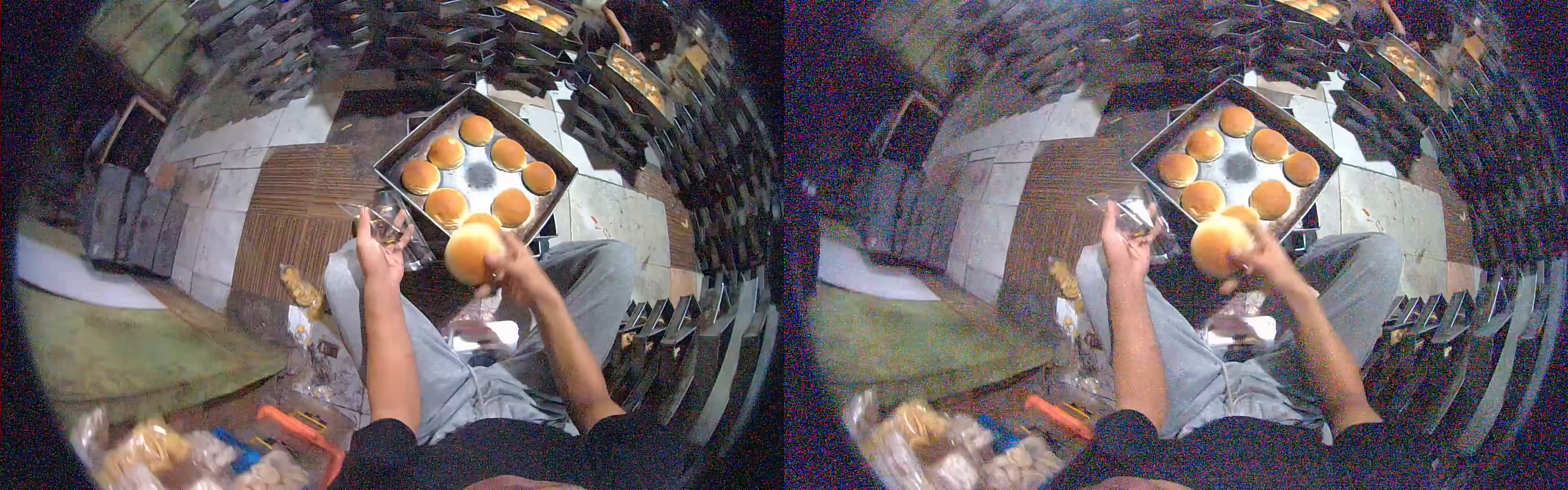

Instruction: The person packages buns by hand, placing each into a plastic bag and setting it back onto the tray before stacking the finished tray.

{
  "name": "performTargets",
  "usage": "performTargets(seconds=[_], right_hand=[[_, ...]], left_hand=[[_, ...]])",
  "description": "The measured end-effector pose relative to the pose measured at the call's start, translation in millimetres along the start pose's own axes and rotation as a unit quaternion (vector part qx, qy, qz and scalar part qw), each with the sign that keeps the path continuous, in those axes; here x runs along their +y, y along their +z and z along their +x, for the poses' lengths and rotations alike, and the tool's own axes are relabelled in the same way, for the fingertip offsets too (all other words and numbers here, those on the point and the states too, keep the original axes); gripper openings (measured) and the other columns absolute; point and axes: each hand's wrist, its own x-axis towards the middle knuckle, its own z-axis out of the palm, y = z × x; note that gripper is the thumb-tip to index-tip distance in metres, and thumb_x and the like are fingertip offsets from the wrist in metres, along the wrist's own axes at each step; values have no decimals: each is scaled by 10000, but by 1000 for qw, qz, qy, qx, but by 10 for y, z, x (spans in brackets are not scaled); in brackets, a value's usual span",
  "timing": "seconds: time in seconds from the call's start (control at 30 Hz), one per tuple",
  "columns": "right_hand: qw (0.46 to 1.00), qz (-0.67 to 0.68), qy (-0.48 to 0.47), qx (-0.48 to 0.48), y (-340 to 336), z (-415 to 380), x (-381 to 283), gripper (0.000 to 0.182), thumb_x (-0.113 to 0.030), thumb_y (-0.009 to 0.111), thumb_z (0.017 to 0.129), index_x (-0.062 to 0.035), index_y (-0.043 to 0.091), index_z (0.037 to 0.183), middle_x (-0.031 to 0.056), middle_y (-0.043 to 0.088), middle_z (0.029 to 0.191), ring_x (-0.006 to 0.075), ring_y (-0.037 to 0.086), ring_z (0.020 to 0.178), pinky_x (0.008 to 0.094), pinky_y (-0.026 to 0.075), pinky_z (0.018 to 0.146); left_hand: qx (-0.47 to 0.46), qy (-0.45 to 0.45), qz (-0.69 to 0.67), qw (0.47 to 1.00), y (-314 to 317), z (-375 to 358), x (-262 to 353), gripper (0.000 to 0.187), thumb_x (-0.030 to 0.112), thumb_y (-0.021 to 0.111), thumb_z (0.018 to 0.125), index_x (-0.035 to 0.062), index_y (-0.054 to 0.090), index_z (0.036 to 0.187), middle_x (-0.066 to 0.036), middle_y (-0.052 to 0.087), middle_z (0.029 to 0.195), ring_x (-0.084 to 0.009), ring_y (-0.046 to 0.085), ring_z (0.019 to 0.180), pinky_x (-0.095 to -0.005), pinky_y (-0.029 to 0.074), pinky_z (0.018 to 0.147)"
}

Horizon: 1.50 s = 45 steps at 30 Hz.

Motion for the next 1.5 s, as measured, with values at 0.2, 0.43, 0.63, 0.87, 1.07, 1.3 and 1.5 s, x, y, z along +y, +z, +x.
performTargets(seconds=[0.2, 0.43, 0.63, 0.87, 1.07, 1.3, 1.5], right_hand=[[874, -377, -300, -69, 648, -324, -58, 517, -62, 750, 868, 22, 528, 1328, 190, 632, 1262, 341, 622, 1185, 419, 500, 1036], [760, -538, -363, 11, 780, -245, -11, 609, 12, 621, 903, -3, 437, 1483, 287, 431, 1508, 447, 370, 1459, 478, 374, 1166], [808, -499, -312, -4, 864, -254, 42, 197, -97, 631, 950, -6, 621, 1125, 209, 627, 1157, 415, 623, 1047, 453, 500, 935], [824, -254, 166, -479, 541, -600, -133, 209, -190, 664, 965, 6, 684, 1032, 133, 715, 1046, 281, 687, 920, 412, 534, 853], [880, -393, -263, -42, 835, -468, -253, 223, -45, 769, 834, -30, 721, 1052, 148, 689, 1058, 275, 682, 1014, 353, 545, 883], [929, -250, -267, -52, 1027, -375, 95, 86, -25, 721, 882, 6, 734, 961, 104, 697, 897, 205, 679, 788, 317, 541, 710], [907, -246, -329, -92, 1144, -337, -31, 96, -53, 751, 864, 4, 746, 941, 96, 702, 874, 192, 673, 783, 301, 526, 730]], left_hand=[[-9, -59, 9, 998, 374, -515, -93, 596, 564, 569, 985, 134, 448, 1380, -168, 561, 1321, -358, 640, 1125, -598, 550, 909], [-125, 9, -24, 992, 582, -800, -693, 649, 583, 453, 1027, 39, 493, 1377, -158, 593, 1312, -324, 651, 1077, -495, 564, 908], [-57, -46, -135, 988, 387, -614, -672, 631, 557, 453, 1037, 35, 506, 1388, -140, 663, 1221, -282, 693, 988, -408, 609, 807], [-50, -24, -53, 997, 247, -594, -370, 552, 533, 491, 1019, 93, 546, 1348, -111, 678, 1230, -267, 700, 1044, -478, 623, 781], [-137, -19, 34, 990, 171, -1347, -11, 558, 521, 344, 1084, 90, 528, 1388, -94, 668, 1248, -229, 662, 1127, -377, 580, 835], [105, -140, 639, 749, -140, -2280, 581, 475, 410, 557, 1049, 32, 602, 1333, -123, 650, 1267, -156, 678, 910, -280, 546, 767], [-40, 483, 551, 679, -44, -2020, 487, 101, 58, 728, 927, 21, 716, 1020, -70, 669, 886, -139, 580, 708, -268, 466, 637]])
